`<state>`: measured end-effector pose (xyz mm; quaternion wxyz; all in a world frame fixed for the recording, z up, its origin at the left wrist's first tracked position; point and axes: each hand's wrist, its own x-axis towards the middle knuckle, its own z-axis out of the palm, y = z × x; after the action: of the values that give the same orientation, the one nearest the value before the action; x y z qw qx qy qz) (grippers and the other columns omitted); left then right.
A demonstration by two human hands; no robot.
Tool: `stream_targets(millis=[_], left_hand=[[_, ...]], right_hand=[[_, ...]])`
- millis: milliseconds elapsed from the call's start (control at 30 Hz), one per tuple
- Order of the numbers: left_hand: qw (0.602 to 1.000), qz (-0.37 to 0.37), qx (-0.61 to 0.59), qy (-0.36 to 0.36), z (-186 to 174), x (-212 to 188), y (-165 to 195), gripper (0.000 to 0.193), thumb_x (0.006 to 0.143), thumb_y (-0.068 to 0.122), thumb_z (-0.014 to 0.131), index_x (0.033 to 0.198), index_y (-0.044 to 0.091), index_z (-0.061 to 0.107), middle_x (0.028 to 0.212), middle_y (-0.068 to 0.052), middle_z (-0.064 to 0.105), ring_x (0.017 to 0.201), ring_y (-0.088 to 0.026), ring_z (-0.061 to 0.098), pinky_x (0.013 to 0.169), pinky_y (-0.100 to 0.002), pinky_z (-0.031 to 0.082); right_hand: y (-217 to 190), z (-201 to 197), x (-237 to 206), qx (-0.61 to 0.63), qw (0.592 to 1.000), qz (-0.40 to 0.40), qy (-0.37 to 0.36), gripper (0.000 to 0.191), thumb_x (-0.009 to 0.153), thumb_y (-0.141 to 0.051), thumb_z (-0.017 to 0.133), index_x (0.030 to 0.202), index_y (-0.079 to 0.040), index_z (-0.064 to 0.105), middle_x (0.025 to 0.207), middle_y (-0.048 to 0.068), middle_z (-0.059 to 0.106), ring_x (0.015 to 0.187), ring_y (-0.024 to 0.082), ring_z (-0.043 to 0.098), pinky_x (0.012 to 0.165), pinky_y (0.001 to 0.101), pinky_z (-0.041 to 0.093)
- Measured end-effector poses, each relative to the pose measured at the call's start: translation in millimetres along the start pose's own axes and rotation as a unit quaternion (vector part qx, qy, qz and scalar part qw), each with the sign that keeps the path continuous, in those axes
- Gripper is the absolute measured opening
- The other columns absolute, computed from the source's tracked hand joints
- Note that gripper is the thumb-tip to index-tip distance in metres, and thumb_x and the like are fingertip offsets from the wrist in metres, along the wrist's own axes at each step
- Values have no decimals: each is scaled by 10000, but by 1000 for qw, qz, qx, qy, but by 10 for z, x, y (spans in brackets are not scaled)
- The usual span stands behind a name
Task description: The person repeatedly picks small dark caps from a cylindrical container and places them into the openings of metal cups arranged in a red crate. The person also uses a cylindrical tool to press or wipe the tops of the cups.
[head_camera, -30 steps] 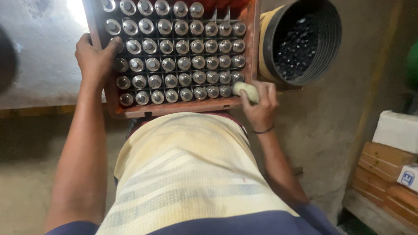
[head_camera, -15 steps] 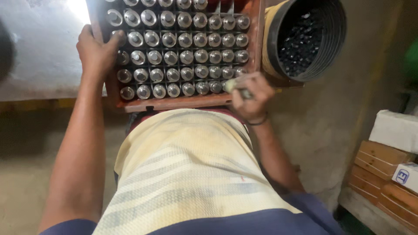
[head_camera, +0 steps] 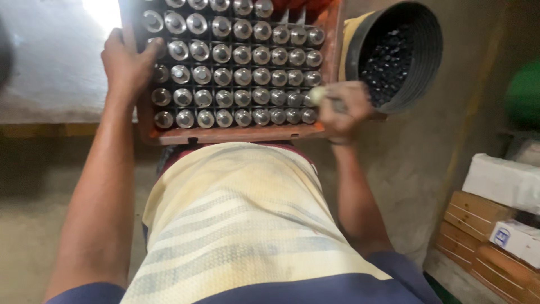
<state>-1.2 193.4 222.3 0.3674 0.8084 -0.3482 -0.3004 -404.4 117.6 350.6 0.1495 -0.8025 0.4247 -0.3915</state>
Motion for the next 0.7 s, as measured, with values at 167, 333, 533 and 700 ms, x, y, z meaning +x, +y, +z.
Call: stream_targets(millis=[167, 333, 533, 700], left_hand=[[1000, -19, -6, -5, 7, -40, 36, 492, 888, 346, 882, 1116, -26, 655, 1058, -186, 743, 966, -284, 737, 849, -414, 567], [999, -38, -12, -16, -39, -53, 88, 477, 876, 334, 875, 1134, -11, 669, 1058, -179, 750, 957, -265, 745, 852, -394, 574], [999, -37, -37, -5, -32, -51, 102, 479, 867, 337, 874, 1136, -4, 671, 1056, -158, 749, 955, -252, 750, 832, -377, 583], [1000, -6, -26, -5, -47, -52, 119, 473, 870, 323, 884, 1125, -21, 684, 1048, -176, 762, 954, -269, 749, 841, -396, 566]], right_hand=[[208, -39, 41, 24, 1000, 10, 4, 85, 779, 63, 645, 827, -8, 650, 897, 125, 669, 847, 272, 683, 785, 369, 563], [188, -23, 48, 13, 1000, -13, 3, 105, 742, 72, 635, 807, -9, 652, 884, 128, 680, 844, 283, 679, 789, 377, 551], [266, 39, 169, 57, 996, 3, 61, 72, 771, 59, 620, 805, -5, 622, 884, 127, 664, 840, 265, 683, 806, 375, 571], [367, 140, 329, 5, 1000, 1, 14, 60, 753, 34, 635, 805, 6, 650, 859, 142, 649, 812, 263, 665, 754, 357, 537]])
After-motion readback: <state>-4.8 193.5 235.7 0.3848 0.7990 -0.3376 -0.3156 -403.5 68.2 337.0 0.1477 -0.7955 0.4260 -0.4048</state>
